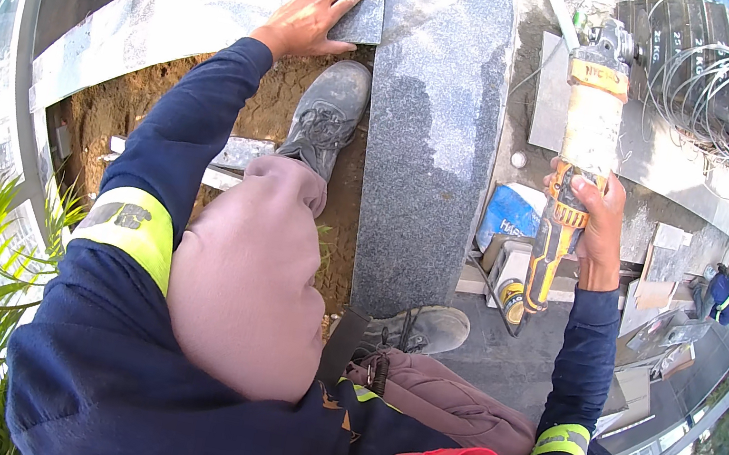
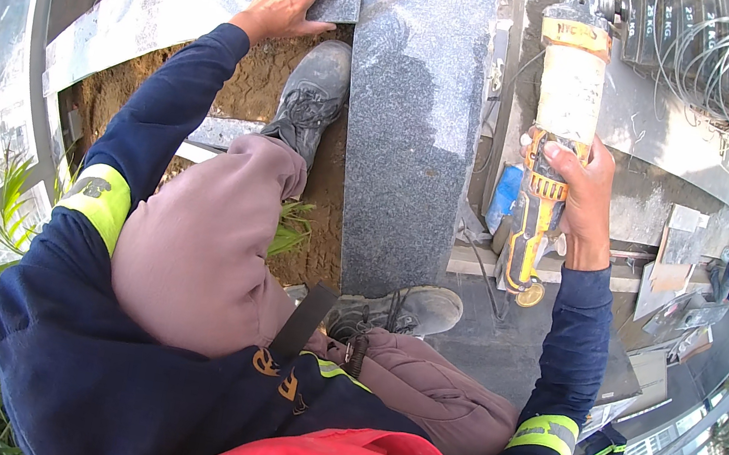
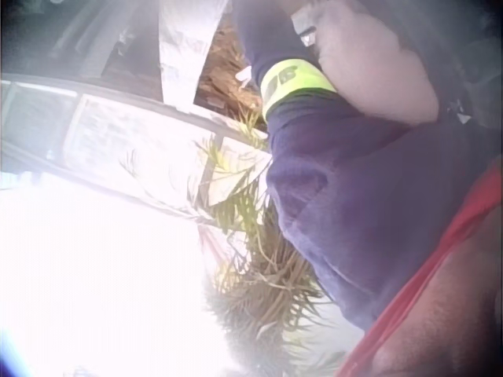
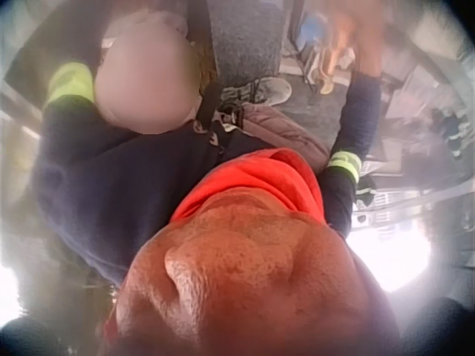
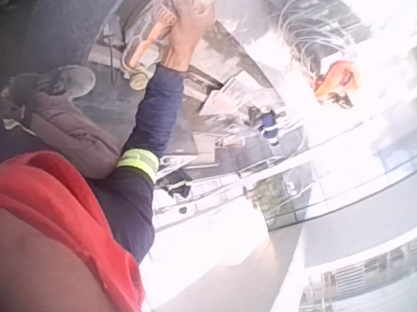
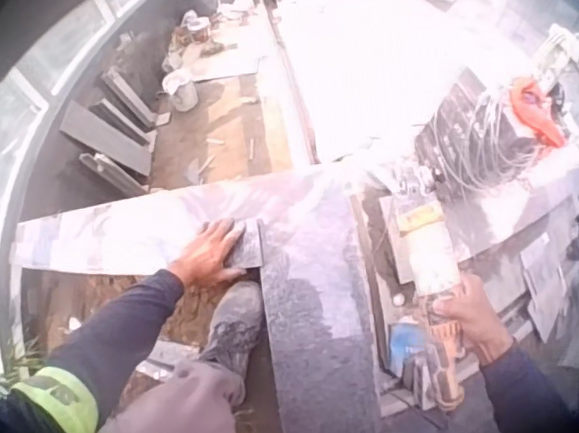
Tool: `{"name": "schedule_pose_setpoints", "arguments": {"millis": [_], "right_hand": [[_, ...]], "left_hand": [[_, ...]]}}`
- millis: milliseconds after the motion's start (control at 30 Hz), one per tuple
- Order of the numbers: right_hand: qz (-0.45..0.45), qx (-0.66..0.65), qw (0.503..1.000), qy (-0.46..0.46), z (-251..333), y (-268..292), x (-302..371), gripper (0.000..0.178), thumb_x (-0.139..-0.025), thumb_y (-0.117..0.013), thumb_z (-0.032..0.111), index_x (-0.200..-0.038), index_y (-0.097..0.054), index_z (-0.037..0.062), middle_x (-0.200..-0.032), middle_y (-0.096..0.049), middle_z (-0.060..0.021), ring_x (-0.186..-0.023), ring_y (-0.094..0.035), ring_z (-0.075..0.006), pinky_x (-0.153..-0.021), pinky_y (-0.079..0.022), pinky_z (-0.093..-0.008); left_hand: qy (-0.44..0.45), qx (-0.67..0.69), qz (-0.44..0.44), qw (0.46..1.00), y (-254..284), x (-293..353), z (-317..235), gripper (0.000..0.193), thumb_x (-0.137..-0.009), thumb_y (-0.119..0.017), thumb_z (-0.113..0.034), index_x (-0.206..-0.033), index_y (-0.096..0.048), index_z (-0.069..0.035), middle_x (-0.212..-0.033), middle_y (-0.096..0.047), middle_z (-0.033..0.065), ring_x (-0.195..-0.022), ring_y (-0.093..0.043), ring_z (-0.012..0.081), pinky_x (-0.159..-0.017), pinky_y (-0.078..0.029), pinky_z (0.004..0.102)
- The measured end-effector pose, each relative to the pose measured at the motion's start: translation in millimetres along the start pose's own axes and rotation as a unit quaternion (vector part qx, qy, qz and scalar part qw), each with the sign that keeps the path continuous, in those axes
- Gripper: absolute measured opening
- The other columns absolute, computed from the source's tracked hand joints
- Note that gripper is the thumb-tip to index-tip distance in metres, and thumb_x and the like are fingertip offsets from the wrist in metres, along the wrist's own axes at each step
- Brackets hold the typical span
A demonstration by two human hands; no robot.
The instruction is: The person positions a curved stone tile on a balcony ledge, uses an angle grinder to cut and smooth the tile, then applies masking tape to secure it. The person also handles a large white panel and a metal bar during the process.
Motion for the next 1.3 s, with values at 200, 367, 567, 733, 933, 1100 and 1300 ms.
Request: {"name": "schedule_pose_setpoints", "arguments": {"millis": [200, 367, 567, 733, 933, 1100, 1300], "right_hand": [[-0.001, -0.009, 1.0, -0.018, -7, 8, 1, 0.05, -0.086, -0.072, 0.022, -0.122, -0.06, -0.0108, -0.106, -0.072, -0.0184, -0.086, -0.073, -0.0218, -0.074, -0.06, -0.0332], [-0.001, -0.026, 0.999, -0.022, -6, 3, -2, 0.05, -0.087, -0.071, 0.021, -0.123, -0.059, -0.0109, -0.109, -0.072, -0.0195, -0.088, -0.073, -0.0225, -0.076, -0.06, -0.0336], [0.006, -0.018, 1.0, -0.017, -1, -4, -1, 0.05, -0.086, -0.072, 0.02, -0.123, -0.058, -0.0111, -0.109, -0.071, -0.0202, -0.088, -0.073, -0.0236, -0.076, -0.06, -0.034], [0.014, 0.0, 1.0, -0.009, 2, -2, 1, 0.051, -0.086, -0.073, 0.02, -0.123, -0.058, -0.0112, -0.108, -0.071, -0.0201, -0.088, -0.073, -0.0241, -0.076, -0.06, -0.034], [0.003, 0.021, 1.0, -0.004, -1, 4, 1, 0.055, -0.088, -0.071, 0.028, -0.125, -0.058, -0.0109, -0.109, -0.07, -0.0194, -0.086, -0.072, -0.0224, -0.073, -0.06, -0.0332], [-0.002, 0.02, 1.0, 0.001, -1, 3, 1, 0.057, -0.089, -0.07, 0.031, -0.127, -0.057, -0.0105, -0.109, -0.07, -0.0194, -0.085, -0.072, -0.0215, -0.071, -0.061, -0.0327], [0.008, 0.026, 1.0, -0.005, -3, 5, 1, 0.056, -0.089, -0.069, 0.03, -0.126, -0.057, -0.0101, -0.109, -0.07, -0.019, -0.084, -0.072, -0.0212, -0.07, -0.061, -0.0317]], "left_hand": [[-0.01, 0.002, -0.006, 1.0, -4, -5, 4, 0.102, -0.083, -0.078, -0.057, -0.162, -0.029, -0.015, -0.157, -0.039, 0.0181, -0.143, -0.04, 0.0385, -0.119, -0.038, 0.049], [-0.007, -0.003, 0.001, 1.0, -8, -4, 4, 0.102, -0.083, -0.079, -0.055, -0.162, -0.03, -0.014, -0.158, -0.038, 0.0185, -0.144, -0.039, 0.0386, -0.12, -0.037, 0.0496], [-0.032, 0.023, -0.033, 0.999, -4, -4, 4, 0.099, -0.082, -0.079, -0.052, -0.159, -0.033, -0.011, -0.156, -0.04, 0.0211, -0.144, -0.039, 0.038, -0.118, -0.034, 0.0575], [-0.019, 0.027, -0.012, 0.999, -5, -6, 6, 0.098, -0.081, -0.08, -0.051, -0.159, -0.035, -0.01, -0.156, -0.041, 0.0212, -0.144, -0.039, 0.0377, -0.119, -0.034, 0.0557], [-0.019, 0.021, -0.008, 1.0, -5, -7, 6, 0.098, -0.081, -0.08, -0.052, -0.159, -0.036, -0.012, -0.155, -0.042, 0.0205, -0.145, -0.039, 0.0373, -0.119, -0.034, 0.0545], [-0.007, 0.018, 0.004, 1.0, -7, -8, 6, 0.098, -0.08, -0.081, -0.051, -0.159, -0.036, -0.012, -0.156, -0.041, 0.02, -0.145, -0.038, 0.037, -0.119, -0.036, 0.0541], [-0.011, 0.039, 0.006, 0.999, -4, -8, 9, 0.099, -0.078, -0.082, -0.048, -0.159, -0.037, -0.012, -0.157, -0.041, 0.0201, -0.145, -0.039, 0.0371, -0.119, -0.038, 0.0521]]}}
Point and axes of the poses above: each hand's wrist, its own x-axis away from the middle knuckle, its own y-axis out of the back of the hand, z = x × y, the point moved 8 cm from there along -x, towards the middle knuckle
